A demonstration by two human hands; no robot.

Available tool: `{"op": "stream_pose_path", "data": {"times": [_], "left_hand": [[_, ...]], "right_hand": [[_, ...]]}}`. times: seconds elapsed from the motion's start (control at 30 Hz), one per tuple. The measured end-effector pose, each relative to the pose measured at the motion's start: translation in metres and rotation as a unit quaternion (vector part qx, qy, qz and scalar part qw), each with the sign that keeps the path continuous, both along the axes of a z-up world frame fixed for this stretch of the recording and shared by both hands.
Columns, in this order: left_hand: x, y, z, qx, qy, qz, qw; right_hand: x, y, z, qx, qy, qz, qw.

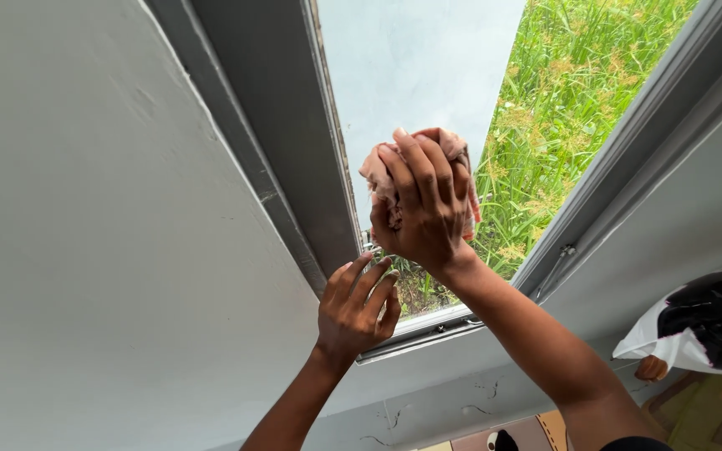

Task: The person wipes the glass and frame of a skylight window using a cloth. They repeatedly rub the surface and edges of the window from a standing position, focusing on the upper frame and glass area.

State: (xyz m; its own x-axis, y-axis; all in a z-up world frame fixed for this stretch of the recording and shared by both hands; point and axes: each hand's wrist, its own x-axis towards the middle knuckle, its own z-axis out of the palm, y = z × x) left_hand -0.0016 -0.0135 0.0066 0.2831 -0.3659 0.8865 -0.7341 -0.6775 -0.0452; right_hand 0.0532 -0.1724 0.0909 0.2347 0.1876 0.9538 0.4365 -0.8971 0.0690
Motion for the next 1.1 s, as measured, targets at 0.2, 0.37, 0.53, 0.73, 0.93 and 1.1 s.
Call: {"op": "stream_pose_path", "data": {"times": [0.2, 0.37, 0.53, 0.73, 0.93, 1.1], "left_hand": [[-0.001, -0.013, 0.006, -0.017, 0.006, -0.016, 1.0], [-0.002, -0.016, 0.004, -0.036, -0.025, -0.027, 0.999], [-0.003, -0.016, -0.004, -0.049, -0.022, -0.028, 0.998], [-0.012, -0.028, -0.008, -0.067, -0.018, -0.016, 0.997], [-0.012, -0.043, -0.016, -0.141, 0.098, -0.075, 0.982], [0.005, -0.053, -0.029, -0.14, 0.089, -0.085, 0.982]], "right_hand": [[0.016, 0.0, -0.017, 0.002, 0.001, 0.033, 0.999], [0.035, 0.001, -0.047, -0.006, 0.03, 0.034, 0.999], [0.038, 0.0, -0.081, 0.003, 0.09, 0.04, 0.995], [0.044, -0.001, -0.13, -0.035, 0.097, 0.02, 0.994], [0.033, -0.013, -0.16, 0.003, 0.138, 0.19, 0.972], [0.007, -0.031, -0.15, 0.086, 0.126, 0.287, 0.946]]}}
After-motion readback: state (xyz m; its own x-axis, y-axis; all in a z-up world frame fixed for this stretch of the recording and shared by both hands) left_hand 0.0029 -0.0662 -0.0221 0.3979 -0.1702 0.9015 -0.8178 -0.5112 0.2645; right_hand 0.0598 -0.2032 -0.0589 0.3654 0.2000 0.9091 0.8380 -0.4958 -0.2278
